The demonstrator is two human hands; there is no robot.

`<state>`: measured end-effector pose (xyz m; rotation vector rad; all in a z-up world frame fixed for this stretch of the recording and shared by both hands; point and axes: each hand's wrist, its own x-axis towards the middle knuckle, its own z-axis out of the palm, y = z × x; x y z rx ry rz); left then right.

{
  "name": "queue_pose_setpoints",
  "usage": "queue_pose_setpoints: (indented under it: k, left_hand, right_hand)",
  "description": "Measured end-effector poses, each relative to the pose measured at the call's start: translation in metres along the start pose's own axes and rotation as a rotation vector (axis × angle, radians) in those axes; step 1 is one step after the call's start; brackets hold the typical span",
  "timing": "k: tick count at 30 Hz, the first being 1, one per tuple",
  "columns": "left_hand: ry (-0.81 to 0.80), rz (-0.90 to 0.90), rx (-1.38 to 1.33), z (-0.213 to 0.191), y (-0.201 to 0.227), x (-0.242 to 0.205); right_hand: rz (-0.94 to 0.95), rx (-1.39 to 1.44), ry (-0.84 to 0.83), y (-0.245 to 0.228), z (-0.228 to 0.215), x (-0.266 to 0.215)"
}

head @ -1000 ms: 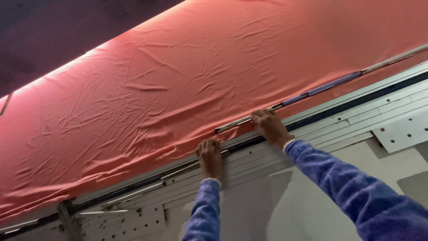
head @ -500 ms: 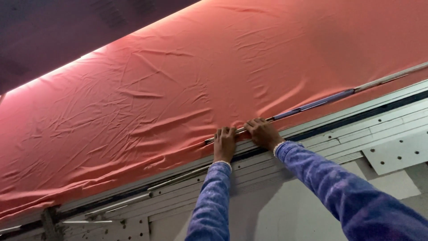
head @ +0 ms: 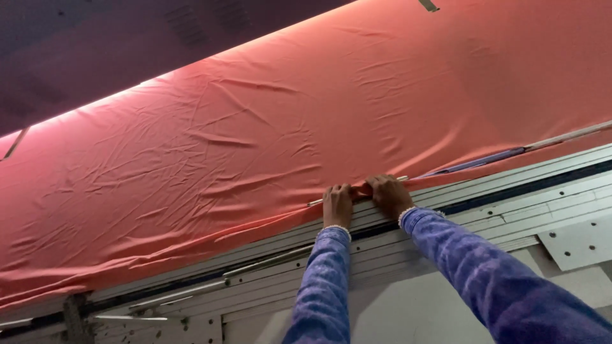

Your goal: Aligning fabric into an industrial machine rail, using a rod to secure it, and setting parameters on a touchscreen control panel.

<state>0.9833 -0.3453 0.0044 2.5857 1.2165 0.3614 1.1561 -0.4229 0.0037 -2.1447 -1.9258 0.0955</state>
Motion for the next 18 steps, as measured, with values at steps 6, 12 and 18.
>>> queue_pose_setpoints:
  k: [6,12,18]
  left_hand:
    - [-0.043,-0.009,-0.132,-0.036,0.006,-0.028]
    - [-0.073,0.046,-0.176,-0.054,0.04,-0.082]
    - [-0.1,0.035,-0.123,-0.051,0.079,-0.109]
  right_hand:
    - [-0.055,0.009,0.101,-0.003,-0.038,-0.028]
    - [0.08,-0.065,0.196,0.054,-0.064,-0.086]
    - [0.207,-0.09,0.264,0.139,-0.075,-0.124]
